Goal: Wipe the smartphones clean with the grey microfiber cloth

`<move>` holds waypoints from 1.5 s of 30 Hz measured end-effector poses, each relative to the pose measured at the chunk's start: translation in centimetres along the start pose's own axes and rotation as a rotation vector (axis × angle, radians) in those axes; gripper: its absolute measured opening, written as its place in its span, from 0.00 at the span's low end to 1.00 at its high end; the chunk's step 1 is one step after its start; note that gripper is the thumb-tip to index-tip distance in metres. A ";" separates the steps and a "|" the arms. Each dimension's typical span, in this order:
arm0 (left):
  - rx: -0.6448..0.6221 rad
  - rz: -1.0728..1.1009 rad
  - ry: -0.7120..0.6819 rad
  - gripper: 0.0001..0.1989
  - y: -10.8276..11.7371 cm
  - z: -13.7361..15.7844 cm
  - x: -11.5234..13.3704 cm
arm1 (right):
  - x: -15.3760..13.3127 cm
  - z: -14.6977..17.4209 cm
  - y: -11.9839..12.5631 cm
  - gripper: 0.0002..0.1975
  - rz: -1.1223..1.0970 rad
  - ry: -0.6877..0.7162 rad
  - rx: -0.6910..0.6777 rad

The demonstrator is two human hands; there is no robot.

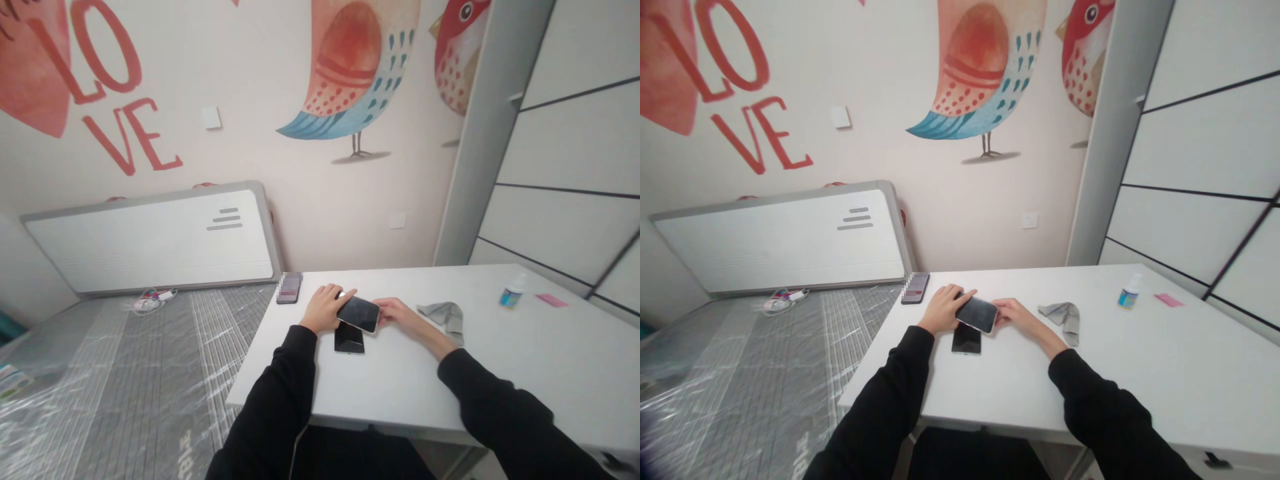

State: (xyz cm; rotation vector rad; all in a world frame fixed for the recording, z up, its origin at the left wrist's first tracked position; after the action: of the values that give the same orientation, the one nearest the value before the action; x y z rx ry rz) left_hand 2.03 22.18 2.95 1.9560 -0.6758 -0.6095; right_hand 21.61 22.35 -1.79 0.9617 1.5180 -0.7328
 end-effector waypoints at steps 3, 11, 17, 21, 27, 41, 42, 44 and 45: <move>0.040 0.016 -0.003 0.34 -0.2 0.0 -0.6 | 0.3 -0.4 0.3 0.14 -0.009 0.014 -0.007; 0.086 0.014 -0.052 0.36 -0.9 -0.2 -0.7 | 2.2 -0.8 1.1 0.14 0.033 0.026 -0.043; 0.125 -0.001 -0.092 0.32 -0.9 0.0 -0.5 | 3.3 -0.9 1.0 0.16 0.058 0.032 -0.039; 0.155 0.012 -0.105 0.29 -0.9 0.1 -0.7 | 3.4 -0.7 0.8 0.16 0.049 0.040 -0.036; 0.176 0.044 -0.126 0.29 -0.8 0.0 -0.9 | 3.3 -0.5 0.3 0.16 -0.009 0.050 -0.024; 0.265 0.030 0.120 0.33 0.0 0.0 -1.5 | -0.1 0.1 -1.8 0.28 -0.292 0.083 0.003; 0.265 0.022 0.135 0.34 0.0 -0.1 -1.4 | -0.2 0.1 -2.0 0.30 -0.298 0.078 0.004; 0.259 0.009 0.152 0.34 0.0 -0.1 -1.2 | -0.3 0.1 -2.1 0.32 -0.301 0.073 0.018; 0.255 0.004 0.157 0.34 -0.1 -0.1 -1.1 | -0.3 0.1 -2.1 0.32 -0.300 0.073 0.024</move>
State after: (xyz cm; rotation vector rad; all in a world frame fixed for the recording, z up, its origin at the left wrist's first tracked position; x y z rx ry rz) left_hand 1.38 23.01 3.09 2.2116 -0.6846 -0.3755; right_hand 19.81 21.27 -1.67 0.7935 1.7427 -0.9385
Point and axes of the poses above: each hand's wrist, its own z-axis away from the middle knuckle, its own y-axis out of the back of the hand, x = y × z, the point moved 5 cm from there along -z, towards the middle knuckle, and after that the axes turned 5 degrees about y, right-handed, at the moved point
